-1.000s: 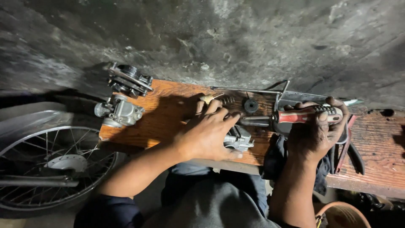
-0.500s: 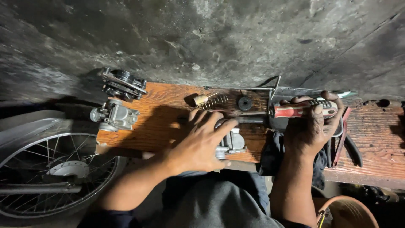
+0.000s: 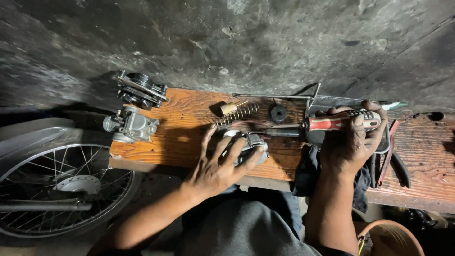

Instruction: The person assembles a motorcycle carburetor on a wooden workbench. They insert a small component into the carburetor body, attach a metal cover, and use a screwdriver to tighten the screws securing the cover.

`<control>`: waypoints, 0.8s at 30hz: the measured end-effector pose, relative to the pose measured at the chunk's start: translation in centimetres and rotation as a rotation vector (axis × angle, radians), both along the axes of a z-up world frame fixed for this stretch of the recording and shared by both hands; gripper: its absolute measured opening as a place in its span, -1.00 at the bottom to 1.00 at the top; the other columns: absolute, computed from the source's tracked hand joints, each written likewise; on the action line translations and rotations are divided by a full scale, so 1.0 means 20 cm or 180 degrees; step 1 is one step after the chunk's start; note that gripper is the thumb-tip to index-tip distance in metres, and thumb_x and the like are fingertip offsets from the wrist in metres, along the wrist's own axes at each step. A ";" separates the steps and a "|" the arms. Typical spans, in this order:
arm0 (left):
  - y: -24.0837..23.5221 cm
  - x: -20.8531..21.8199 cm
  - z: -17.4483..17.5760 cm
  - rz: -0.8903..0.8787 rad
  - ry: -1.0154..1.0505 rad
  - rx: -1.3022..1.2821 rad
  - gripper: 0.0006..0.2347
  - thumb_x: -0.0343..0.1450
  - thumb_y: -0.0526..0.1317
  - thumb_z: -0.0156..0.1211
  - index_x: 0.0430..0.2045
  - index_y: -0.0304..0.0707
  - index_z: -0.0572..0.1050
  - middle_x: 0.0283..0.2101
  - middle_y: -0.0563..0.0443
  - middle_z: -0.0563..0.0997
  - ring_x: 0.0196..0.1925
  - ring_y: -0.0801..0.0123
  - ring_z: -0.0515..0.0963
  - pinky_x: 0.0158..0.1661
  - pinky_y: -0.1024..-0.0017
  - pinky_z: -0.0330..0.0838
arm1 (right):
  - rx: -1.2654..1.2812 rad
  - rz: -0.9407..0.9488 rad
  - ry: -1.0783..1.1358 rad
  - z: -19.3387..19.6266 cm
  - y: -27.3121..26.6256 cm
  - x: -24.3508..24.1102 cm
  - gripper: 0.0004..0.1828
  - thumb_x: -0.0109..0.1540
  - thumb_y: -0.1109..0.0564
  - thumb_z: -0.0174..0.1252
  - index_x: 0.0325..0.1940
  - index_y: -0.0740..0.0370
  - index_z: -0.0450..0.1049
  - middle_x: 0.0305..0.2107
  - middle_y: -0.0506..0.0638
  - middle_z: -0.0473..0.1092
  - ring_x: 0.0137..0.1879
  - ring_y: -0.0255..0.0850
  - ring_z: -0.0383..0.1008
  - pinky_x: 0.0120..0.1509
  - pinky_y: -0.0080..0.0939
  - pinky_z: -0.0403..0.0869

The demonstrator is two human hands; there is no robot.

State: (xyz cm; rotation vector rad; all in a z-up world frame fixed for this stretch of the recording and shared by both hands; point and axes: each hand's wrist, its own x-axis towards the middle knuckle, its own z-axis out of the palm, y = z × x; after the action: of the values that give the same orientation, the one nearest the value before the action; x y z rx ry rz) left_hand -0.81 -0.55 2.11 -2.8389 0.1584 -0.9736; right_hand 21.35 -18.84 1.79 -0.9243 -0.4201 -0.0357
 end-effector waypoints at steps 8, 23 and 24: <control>0.01 -0.03 -0.08 -0.0055 0.0117 -0.0043 -0.31 0.41 0.41 0.19 0.35 0.09 0.31 0.11 -0.04 0.47 0.15 0.13 0.47 0.23 -0.04 0.15 | -0.0018 0.0042 0.0023 0.02 0.01 -0.01 -0.51 0.28 -0.09 0.39 0.14 0.04 0.32 -0.22 0.03 0.44 -0.13 -0.12 0.55 0.09 -0.14 0.51; 0.01 0.17 0.21 0.0085 0.2101 -0.1844 -0.25 0.25 0.10 0.49 0.29 -0.22 0.29 0.24 -0.36 0.33 0.32 -0.18 0.19 0.19 -0.27 0.23 | 0.0033 0.0023 0.0068 0.00 0.00 0.00 -0.50 0.27 -0.08 0.40 0.16 0.05 0.34 -0.20 0.00 0.45 -0.14 -0.08 0.56 0.10 -0.11 0.54; 0.01 0.20 0.22 0.0219 0.2481 -0.1777 -0.27 0.28 0.16 0.44 0.26 -0.21 0.28 0.27 -0.40 0.34 0.37 -0.23 0.19 0.19 -0.25 0.20 | 0.0058 -0.0008 0.0112 0.00 0.00 0.00 -0.49 0.26 -0.09 0.41 0.15 0.04 0.34 -0.23 0.03 0.45 -0.15 -0.09 0.55 0.10 -0.11 0.54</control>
State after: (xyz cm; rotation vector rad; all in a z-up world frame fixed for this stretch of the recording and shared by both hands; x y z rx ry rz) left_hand 3.18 -0.28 6.41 -3.5382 -0.1662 0.1987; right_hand 21.41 -18.87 1.73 -0.9061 -0.3853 -0.0255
